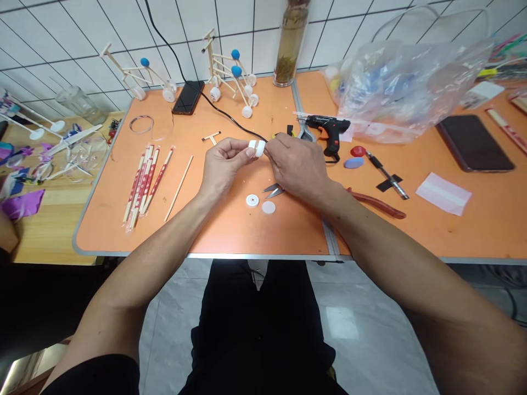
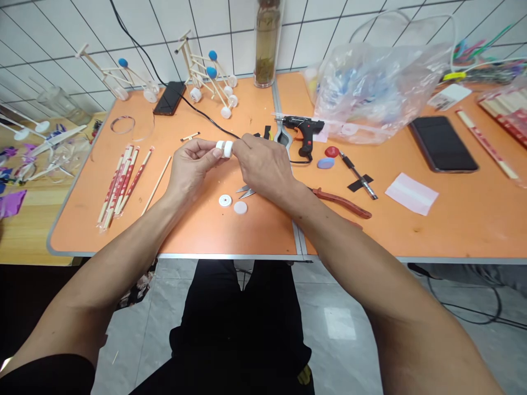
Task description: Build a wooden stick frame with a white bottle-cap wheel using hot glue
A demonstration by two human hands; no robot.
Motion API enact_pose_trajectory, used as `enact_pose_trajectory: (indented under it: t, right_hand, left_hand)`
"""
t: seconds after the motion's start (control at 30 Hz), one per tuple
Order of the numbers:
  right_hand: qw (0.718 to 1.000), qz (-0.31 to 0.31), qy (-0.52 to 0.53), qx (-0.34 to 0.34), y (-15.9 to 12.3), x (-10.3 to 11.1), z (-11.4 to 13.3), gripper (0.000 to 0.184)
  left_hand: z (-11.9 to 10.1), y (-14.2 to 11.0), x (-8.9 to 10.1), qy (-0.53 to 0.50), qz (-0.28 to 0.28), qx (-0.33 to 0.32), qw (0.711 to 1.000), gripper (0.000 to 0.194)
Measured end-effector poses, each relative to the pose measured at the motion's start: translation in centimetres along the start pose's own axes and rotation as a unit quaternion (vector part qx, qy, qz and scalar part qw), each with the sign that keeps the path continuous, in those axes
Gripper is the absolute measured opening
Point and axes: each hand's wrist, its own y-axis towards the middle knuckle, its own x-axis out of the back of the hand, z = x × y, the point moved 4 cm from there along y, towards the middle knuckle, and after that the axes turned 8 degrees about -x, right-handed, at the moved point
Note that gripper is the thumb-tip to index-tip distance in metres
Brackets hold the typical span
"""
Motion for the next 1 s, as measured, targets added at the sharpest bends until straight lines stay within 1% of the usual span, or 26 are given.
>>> enact_pose_trajectory:
  t: [0.07, 0.13, 0.17, 0.23, 0.27, 0.3, 0.33, 0.37, 0.43, 0.5, 0.6, 0.67, 0.77, 0.87, 0.93, 1.0]
  right_hand:
    - [1.0, 0.005, 0.027, -0.007, 0.1, 0.3, 0.2, 0.029]
    - [0.994, 0.026, 0.101, -0.035, 0.2, 0.5, 0.2, 0.029]
    - [0.985, 0.05, 0.155, -0.058, 0.3, 0.4, 0.2, 0.032]
    - [0.954, 0.107, 0.259, -0.104, 0.4, -0.1, 0.1, 0.039]
    - [0.942, 0.124, 0.29, -0.118, 0.4, -0.3, 0.1, 0.042]
    - [0.94, 0.123, 0.295, -0.12, 0.4, -0.4, 0.2, 0.043]
    - [0.95, 0.105, 0.273, -0.113, 0.4, -0.4, 0.3, 0.042]
    - [0.966, 0.076, 0.229, -0.099, 0.3, -0.3, 0.4, 0.039]
    - [0.991, 0.023, 0.109, -0.071, 0.0, 0.0, 0.8, 0.031]
    - [0.998, 0.01, 0.007, -0.056, -0.3, 0.2, 1.3, 0.027]
    - [0.997, 0.022, -0.064, -0.045, -0.5, 0.6, 1.8, 0.029]
    - [0.996, 0.026, -0.071, -0.048, -0.4, 0.7, 1.9, 0.03]
    - [0.996, 0.029, -0.066, -0.058, -0.3, 0.7, 1.6, 0.032]
    - [0.997, 0.027, -0.054, -0.051, -0.1, 0.6, 1.6, 0.026]
    - [0.998, 0.02, -0.007, -0.057, 0.1, 0.7, 1.7, 0.021]
    - [0.99, 0.037, 0.103, -0.093, 0.4, 0.8, 1.8, 0.02]
  left_hand:
    - [-0.2, 0.0, -0.1, 0.006, 0.004, -0.002, 1.0, 0.054]
    - [-0.5, -0.1, -0.1, 0.013, 0.002, -0.002, 1.0, 0.048]
    - [-0.7, -0.1, -0.1, 0.015, -0.001, -0.001, 1.0, 0.045]
    - [-1.0, -0.3, -0.2, 0.021, -0.008, 0.001, 1.0, 0.039]
    - [-1.2, -0.3, -0.3, 0.026, -0.01, -0.001, 1.0, 0.036]
    - [-1.3, -0.5, -0.4, 0.03, -0.01, -0.008, 0.999, 0.034]
    - [-1.4, -0.6, -0.5, 0.034, -0.008, -0.019, 0.999, 0.031]
    - [-1.4, -0.7, -0.6, 0.039, -0.006, -0.035, 0.999, 0.03]
    - [-1.3, -0.9, -0.7, 0.058, 0.001, -0.066, 0.996, 0.029]
    - [-0.9, -1.0, -0.7, 0.082, 0.01, -0.087, 0.993, 0.03]
    - [-0.5, -0.9, -0.6, 0.093, 0.025, -0.104, 0.99, 0.032]
    - [-0.4, -0.8, -0.4, 0.086, 0.028, -0.105, 0.99, 0.035]
    - [-0.2, -0.6, -0.3, 0.065, 0.027, -0.089, 0.994, 0.037]
    - [0.1, -0.5, -0.3, 0.038, 0.024, -0.084, 0.995, 0.037]
    - [0.3, -0.4, -0.4, 0.029, 0.019, -0.091, 0.995, 0.038]
    - [0.5, -0.5, -0.4, 0.03, 0.011, -0.1, 0.994, 0.038]
